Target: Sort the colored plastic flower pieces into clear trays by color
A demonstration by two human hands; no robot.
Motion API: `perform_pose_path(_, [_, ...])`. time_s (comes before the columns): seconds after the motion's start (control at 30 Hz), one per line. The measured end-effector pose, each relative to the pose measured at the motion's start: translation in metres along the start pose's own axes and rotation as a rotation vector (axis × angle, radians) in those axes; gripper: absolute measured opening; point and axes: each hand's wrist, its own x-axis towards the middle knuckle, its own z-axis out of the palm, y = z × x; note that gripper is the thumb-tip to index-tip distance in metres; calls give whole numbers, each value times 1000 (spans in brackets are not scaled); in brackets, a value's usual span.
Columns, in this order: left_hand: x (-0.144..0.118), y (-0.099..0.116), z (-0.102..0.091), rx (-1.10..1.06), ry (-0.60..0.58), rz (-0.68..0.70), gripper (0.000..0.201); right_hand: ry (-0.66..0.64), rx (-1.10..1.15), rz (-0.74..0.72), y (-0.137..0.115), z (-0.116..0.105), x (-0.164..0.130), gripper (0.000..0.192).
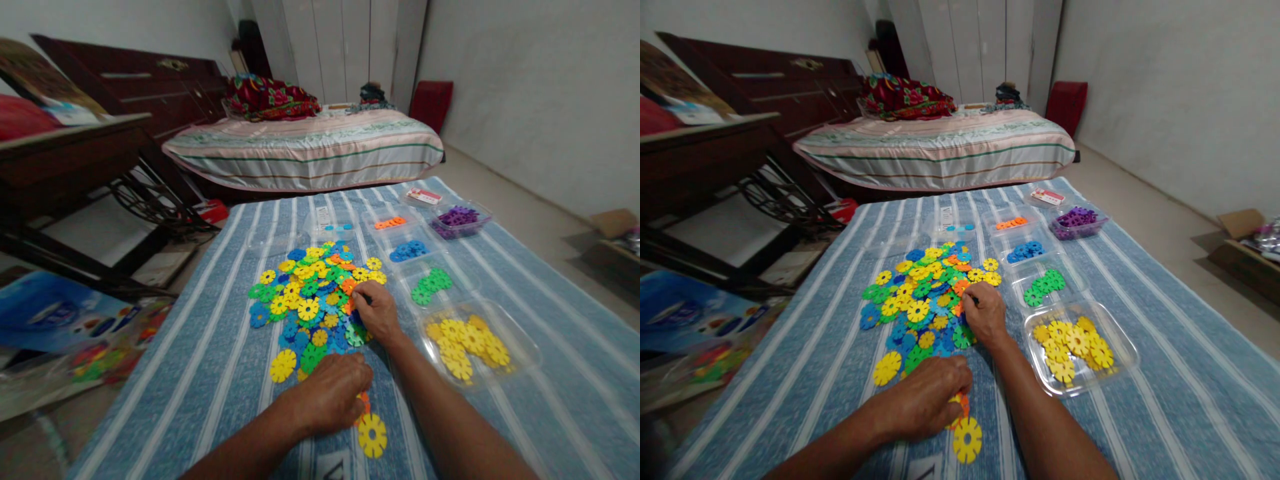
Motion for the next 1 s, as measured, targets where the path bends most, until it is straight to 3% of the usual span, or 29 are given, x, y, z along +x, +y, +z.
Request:
perform_pose_path(0.27, [3, 4, -6, 24, -60, -3, 12, 3, 16, -4, 0, 0, 0, 16])
perform_pose_path(0.63, [2, -5, -3, -49, -28, -13, 6, -8, -1, 2, -1, -1, 1, 18])
perform_pose_path(0.8, [-7, 1, -4, 3, -21, -17, 16, -8, -3, 10, -1, -1, 1, 17])
perform_pose_path(1.0, [-12, 12, -14, 75, -69, -5, 13, -10, -2, -5, -3, -2, 0, 17])
